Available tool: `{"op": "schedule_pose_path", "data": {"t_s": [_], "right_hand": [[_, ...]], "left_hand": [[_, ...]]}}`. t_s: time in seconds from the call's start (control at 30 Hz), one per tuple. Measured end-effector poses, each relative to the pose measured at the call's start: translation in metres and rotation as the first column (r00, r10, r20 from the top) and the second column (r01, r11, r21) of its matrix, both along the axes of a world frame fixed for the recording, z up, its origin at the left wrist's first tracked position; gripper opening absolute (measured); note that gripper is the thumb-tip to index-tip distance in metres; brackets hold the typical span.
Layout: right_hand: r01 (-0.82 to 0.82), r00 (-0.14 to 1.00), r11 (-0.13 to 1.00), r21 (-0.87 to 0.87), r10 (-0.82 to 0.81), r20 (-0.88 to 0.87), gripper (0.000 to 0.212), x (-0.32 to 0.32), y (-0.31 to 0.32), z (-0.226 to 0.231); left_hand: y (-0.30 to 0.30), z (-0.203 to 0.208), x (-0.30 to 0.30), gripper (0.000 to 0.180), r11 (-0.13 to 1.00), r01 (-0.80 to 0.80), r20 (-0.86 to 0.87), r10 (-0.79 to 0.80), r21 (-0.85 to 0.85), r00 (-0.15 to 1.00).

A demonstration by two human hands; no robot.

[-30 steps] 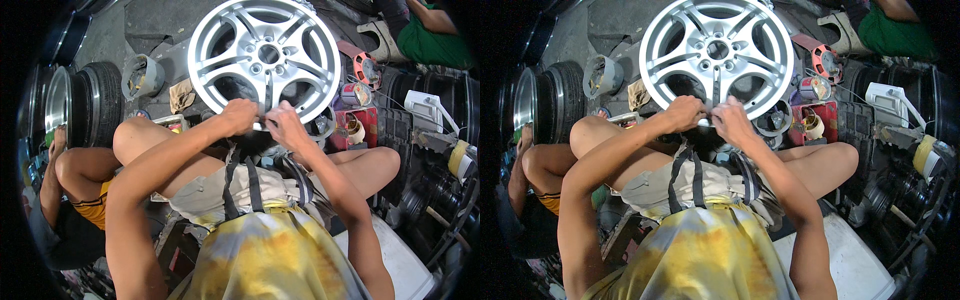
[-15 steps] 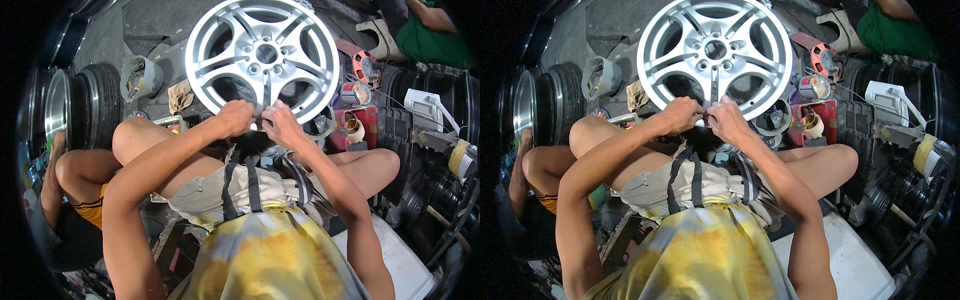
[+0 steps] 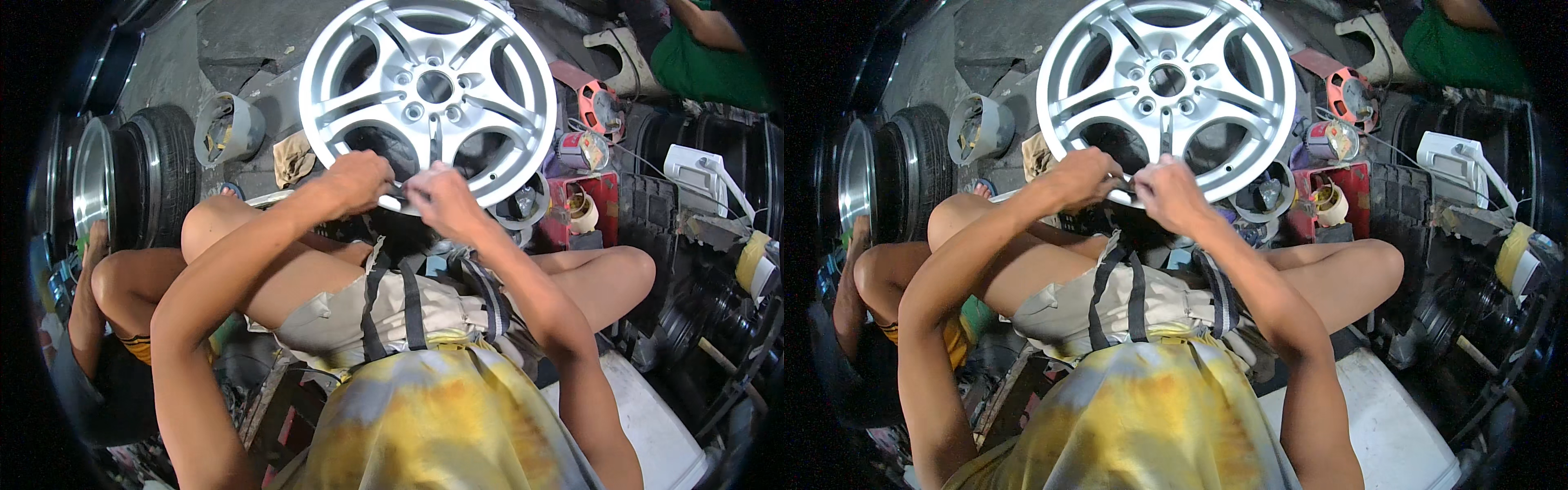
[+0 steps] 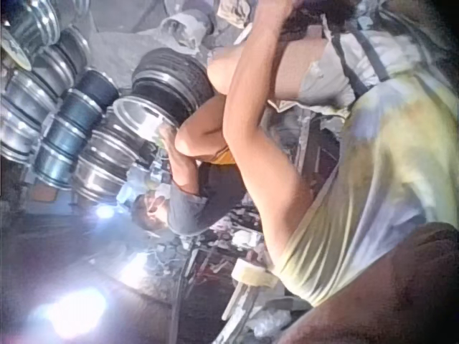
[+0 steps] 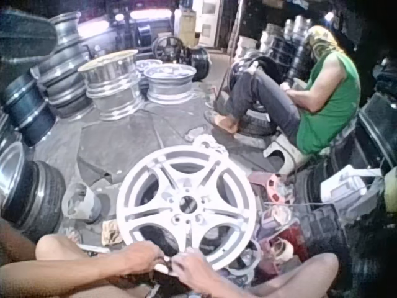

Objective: The person scrubs a silver car rim with a small abrasive pad while sitting on the floor. They repeatedly rub the spokes and inner barrel of the rim, rotating it to access different areas.

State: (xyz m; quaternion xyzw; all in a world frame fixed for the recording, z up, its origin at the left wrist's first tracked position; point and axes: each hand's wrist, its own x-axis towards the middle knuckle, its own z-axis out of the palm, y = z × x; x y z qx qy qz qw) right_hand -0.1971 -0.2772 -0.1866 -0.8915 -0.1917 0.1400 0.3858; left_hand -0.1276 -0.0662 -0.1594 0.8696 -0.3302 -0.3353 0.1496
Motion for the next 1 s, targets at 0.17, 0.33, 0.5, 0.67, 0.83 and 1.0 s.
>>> {"op": "schedule_pose_path", "data": {"t_s": [0.17,0.33,0.5,0.67,0.83,1.0], "right_hand": [[0.568,0.81,0.818,-0.095,-0.575,-0.116,0.02,0.001,-0.111,0.015],[0.739,0.641,0.647,0.188,-0.589,-0.492,0.012,-0.009,-0.156,0.028],[0.638,0.715,0.734,0.233,-0.452,-0.533,0.01,-0.016,-0.107,0.02],[0.437,0.849,0.897,0.063,-0.388,-0.358,0.021,-0.017,-0.082,0.019],[0.238,0.934,0.97,-0.052,-0.243,-0.263,0.021,-0.017,-0.067,0.028],[0.263,0.926,0.964,-0.04,-0.264,-0.271,0.023,-0.018,-0.06,0.038]], "left_hand": [[0.035,0.038,0.008,0.029,0.987,-0.119,0.042,0.114,0.113,0.993],[0.011,0.019,-0.026,0.034,0.985,-0.122,-0.187,0.098,-0.123,0.977],[-0.01,-0.007,-0.031,0.055,0.989,-0.099,-0.401,0.048,-0.106,0.915],[-0.014,-0.007,-0.021,0.066,0.999,-0.015,-0.463,-0.007,-0.043,0.886],[-0.011,-0.004,-0.006,0.062,0.994,0.046,-0.387,-0.002,0.103,0.922],[0.01,-0.01,0.012,0.023,0.98,-0.186,-0.201,0.198,0.076,0.959]]}}
